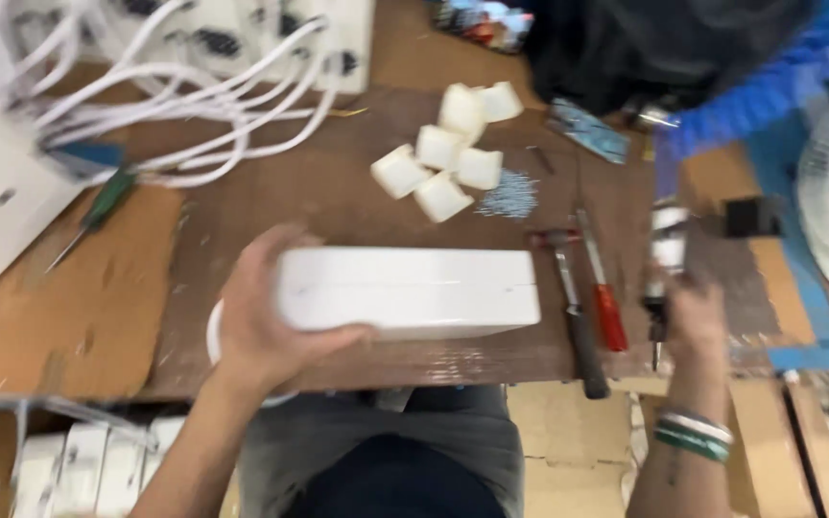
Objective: The person assembles a white rectangular electrical device by fastening screws with a manual screwdriver and a pneumatic screwdriver, then attaches a small white plastic cover to the side. The person places the finished unit among several similar completed devices on the floor.
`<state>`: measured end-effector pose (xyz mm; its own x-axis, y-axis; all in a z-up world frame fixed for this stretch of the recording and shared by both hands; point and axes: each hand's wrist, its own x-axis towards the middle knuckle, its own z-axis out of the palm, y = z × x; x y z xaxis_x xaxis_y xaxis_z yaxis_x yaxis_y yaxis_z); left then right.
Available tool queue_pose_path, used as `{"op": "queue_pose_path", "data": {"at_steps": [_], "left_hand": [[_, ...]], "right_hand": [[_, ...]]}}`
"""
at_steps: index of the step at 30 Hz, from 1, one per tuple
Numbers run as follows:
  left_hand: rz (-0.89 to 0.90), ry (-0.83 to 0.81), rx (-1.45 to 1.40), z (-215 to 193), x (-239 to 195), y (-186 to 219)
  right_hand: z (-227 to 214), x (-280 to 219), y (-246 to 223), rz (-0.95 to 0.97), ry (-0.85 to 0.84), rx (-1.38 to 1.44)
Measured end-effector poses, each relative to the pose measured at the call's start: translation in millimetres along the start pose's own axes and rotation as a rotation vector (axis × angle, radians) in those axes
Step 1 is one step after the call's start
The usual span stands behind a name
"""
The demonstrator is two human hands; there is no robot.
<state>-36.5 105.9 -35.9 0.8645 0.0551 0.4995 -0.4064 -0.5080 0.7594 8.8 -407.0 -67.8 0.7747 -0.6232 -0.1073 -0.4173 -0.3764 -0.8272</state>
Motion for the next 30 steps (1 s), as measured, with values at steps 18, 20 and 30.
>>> {"op": "queue_pose_path", "data": {"at_steps": [18,20,30], "left_hand": [[0.106,0.207,-0.167,-1.2,12.5,14.3],[0.108,0.226,-0.172,-2.6,13.6,14.9],[0.083,0.235,-0.174,0.3,13.3,11.4]], "right_hand": [[184.4,-232.8,-242.6,-0.907,-0.948,1.135],[190.6,-238.1,-243.1,-0.898,-0.984,1.128],[202.7,-239.2,-237.2,-0.903,-1.023,1.077]]}}
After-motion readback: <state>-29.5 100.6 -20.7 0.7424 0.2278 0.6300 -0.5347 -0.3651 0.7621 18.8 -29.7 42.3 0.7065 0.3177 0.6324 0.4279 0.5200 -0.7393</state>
